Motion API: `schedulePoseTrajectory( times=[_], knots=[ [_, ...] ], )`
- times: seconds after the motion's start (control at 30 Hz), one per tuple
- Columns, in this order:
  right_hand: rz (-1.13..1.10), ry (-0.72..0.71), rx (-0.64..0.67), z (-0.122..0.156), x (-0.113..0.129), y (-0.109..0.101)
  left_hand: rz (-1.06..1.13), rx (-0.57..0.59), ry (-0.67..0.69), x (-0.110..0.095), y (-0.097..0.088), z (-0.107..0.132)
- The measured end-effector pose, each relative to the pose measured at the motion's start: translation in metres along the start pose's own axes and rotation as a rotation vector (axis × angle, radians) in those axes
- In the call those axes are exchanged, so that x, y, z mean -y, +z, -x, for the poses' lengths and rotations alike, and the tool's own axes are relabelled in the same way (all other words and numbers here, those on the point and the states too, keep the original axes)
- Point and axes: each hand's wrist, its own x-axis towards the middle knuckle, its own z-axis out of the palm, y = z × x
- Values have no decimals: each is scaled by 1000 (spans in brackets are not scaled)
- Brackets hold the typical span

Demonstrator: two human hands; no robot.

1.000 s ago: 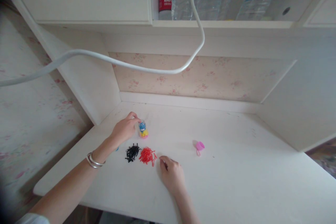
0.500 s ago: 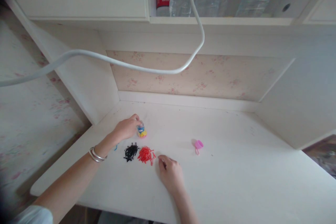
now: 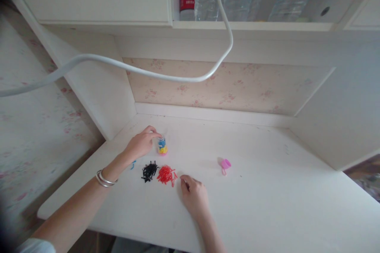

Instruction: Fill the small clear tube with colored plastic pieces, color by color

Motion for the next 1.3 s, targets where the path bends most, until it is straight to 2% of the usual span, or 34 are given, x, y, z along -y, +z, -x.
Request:
schedulePoseTrajectory(
  times=[0.13, 0.27, 0.4, 0.5, 0.57, 0.63, 0.73, 0.87, 1.0, 1.07, 1.17, 1.3],
  knots=[
    [4, -1, 2, 0, -1, 0, 77, -139, -51, 3, 0, 20],
    [10, 0, 18, 0, -1, 1, 197, -227, -86, 20, 18, 58],
    [6, -3, 36, 0, 0, 0, 242, -172, -166, 41, 45, 109],
    [-1, 7, 37, -1, 1, 0, 95, -112, -338, 53, 56, 139],
    [-10, 32, 18, -2, 3, 1, -9, -81, -445, 59, 58, 149],
    [-18, 48, -2, -3, 8, 3, -67, -52, -494, 63, 57, 148],
    [-33, 3, 3, -4, 28, 9, -90, -22, -497, 68, 55, 137],
    [-19, -135, 98, -10, 73, 22, -46, -4, -460, 70, 56, 124],
    [180, -249, 216, -27, 118, 39, 10, -24, -406, 73, 60, 132],
    [296, -280, 273, -38, 136, 49, 105, -86, -374, 76, 63, 143],
    [458, -313, 363, -54, 155, 67, 306, -243, -350, 80, 70, 162],
    [574, -323, 433, -76, 174, 95, 472, -402, -425, 86, 74, 176]
  ],
)
